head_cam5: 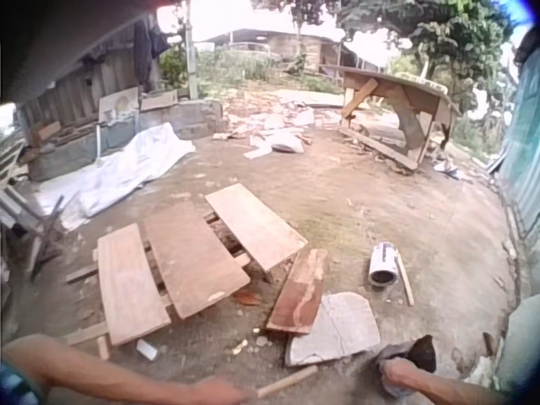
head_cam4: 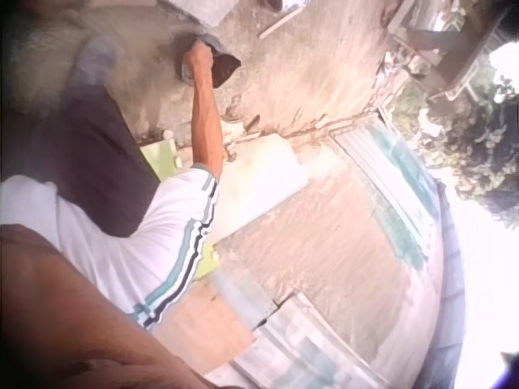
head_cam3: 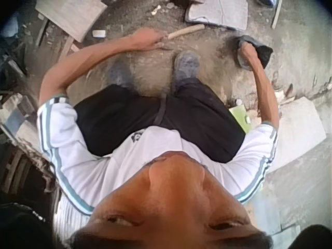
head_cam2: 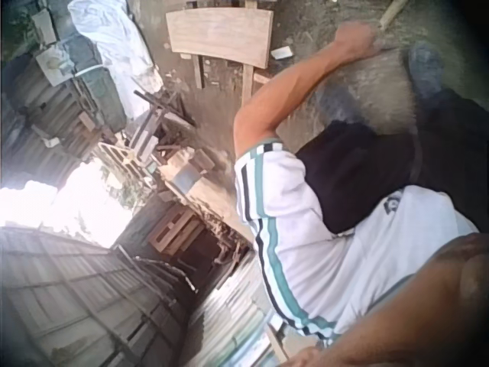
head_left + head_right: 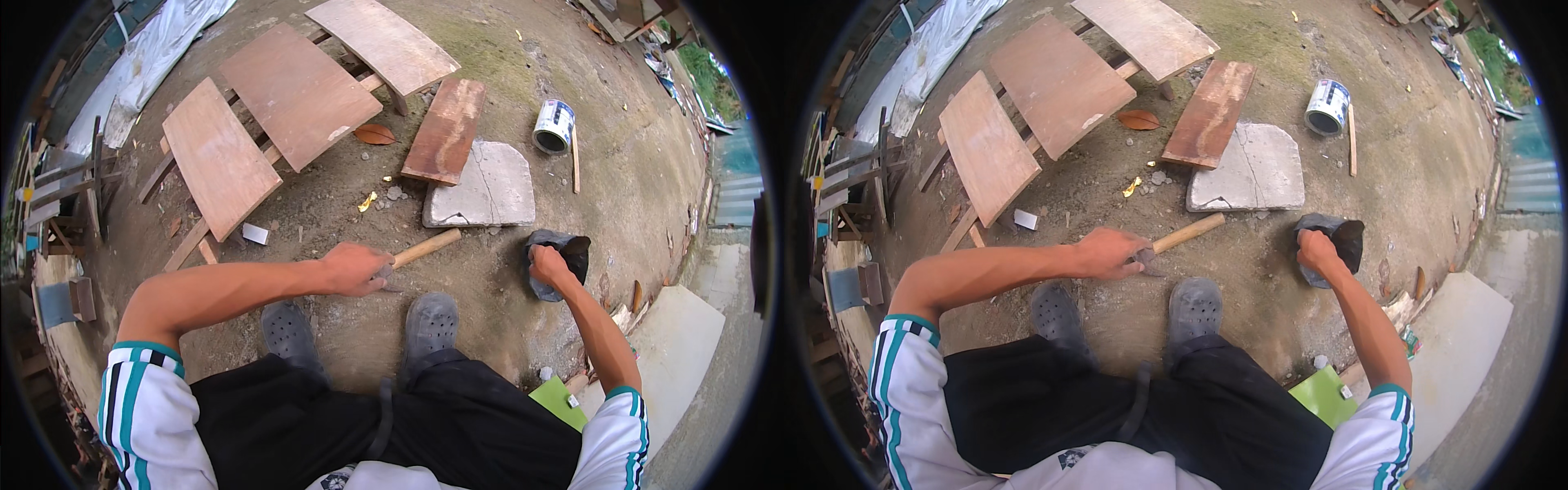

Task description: The person assembles wooden planks on a makeshift workbench using a hammer and nails. They position planks, insert nails, and hammer them into place, occasionally adjusting the planks and retrieving additional nails from a container.

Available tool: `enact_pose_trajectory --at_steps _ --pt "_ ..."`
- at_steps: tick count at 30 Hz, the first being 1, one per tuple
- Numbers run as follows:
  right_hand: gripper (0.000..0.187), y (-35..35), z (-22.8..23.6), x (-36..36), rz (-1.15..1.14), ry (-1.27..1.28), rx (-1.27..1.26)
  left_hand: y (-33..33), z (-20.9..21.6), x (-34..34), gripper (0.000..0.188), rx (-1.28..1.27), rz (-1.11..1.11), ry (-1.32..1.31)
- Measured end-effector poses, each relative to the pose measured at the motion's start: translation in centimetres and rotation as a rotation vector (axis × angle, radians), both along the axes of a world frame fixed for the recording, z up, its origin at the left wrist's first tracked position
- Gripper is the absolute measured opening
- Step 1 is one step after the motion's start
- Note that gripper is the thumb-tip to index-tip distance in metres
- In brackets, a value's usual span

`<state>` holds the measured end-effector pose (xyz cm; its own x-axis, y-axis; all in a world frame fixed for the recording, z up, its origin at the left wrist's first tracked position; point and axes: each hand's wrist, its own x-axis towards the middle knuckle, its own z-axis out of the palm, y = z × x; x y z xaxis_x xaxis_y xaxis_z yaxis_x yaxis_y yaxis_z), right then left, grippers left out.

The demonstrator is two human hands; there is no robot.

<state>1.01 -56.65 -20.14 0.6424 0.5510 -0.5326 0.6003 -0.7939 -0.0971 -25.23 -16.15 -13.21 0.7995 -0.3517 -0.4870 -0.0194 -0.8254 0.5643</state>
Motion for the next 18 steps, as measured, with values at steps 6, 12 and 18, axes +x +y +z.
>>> enact_pose_trajectory --at_steps 6,12,18 --pt "0.023 11.5 3.1 -3.8 0.205 0.168 0.090 2.9 0.6 -5.1 0.048 0.023 0.173 -0.079" --pt "0.020 22.9 7.6 -9.9 0.311 0.383 0.349 5.6 0.5 -9.7 0.039 -0.045 0.414 -0.151" --pt "0.019 31.7 12.6 -16.1 0.230 0.678 0.482 5.8 2.0 -10.9 0.032 -0.254 0.686 -0.571"
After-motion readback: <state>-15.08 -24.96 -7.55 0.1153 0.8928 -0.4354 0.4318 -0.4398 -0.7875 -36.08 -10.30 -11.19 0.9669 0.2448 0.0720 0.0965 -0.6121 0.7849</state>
